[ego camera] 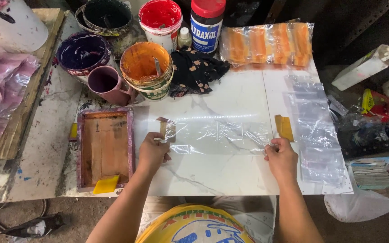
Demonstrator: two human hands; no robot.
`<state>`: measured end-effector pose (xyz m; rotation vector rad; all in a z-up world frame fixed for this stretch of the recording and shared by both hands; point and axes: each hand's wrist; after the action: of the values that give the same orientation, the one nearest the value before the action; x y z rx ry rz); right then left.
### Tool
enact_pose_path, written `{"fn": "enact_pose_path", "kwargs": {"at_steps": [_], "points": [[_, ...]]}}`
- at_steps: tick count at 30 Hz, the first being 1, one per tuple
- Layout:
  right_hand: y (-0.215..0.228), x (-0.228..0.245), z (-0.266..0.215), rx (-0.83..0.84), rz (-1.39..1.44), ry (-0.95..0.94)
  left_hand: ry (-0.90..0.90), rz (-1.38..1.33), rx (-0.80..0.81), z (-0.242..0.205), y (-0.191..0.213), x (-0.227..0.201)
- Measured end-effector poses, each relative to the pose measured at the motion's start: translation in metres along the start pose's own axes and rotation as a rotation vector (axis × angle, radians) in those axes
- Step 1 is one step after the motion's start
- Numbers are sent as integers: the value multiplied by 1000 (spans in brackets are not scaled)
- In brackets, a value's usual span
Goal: The person wipes a white surface with a dark cloth, then places a clear plastic sheet over the area and smooths it out. Finally, they use a yellow sponge to wipe a rectangular wooden tray containing a brown substance.
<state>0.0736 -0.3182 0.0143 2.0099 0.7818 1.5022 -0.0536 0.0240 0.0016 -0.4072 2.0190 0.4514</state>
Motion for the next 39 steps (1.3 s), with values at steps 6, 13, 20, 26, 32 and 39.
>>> {"fn": "enact_pose_path", "kwargs": {"at_steps": [6,13,20,26,32,39], "points": [[-2,-1,2,-5,12,-6,12,37,-14,-5,2,2],[-3,-1,0,-11,19,5,18,34,-23,-8,3,-1],[-3,-2,-1,-5,10,7,-5,12,-26,-9,5,4],[-6,-10,-9,3,31,27,3,-16,-48,-20,11,2],[-8,-13,-18,-9,-9,50,13,-10,-70,-27,16,6],[-9,-15,-18,49,6,-36,189,132,-120,-36,13,-13]]}}
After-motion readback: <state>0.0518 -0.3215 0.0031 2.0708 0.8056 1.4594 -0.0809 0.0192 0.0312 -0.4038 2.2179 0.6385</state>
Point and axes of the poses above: each hand's wrist, its own z-axis towards the middle knuckle, its own y-axis out of the back of the hand, x = y × z, and after that the axes turned 4 degrees about x, right-handed
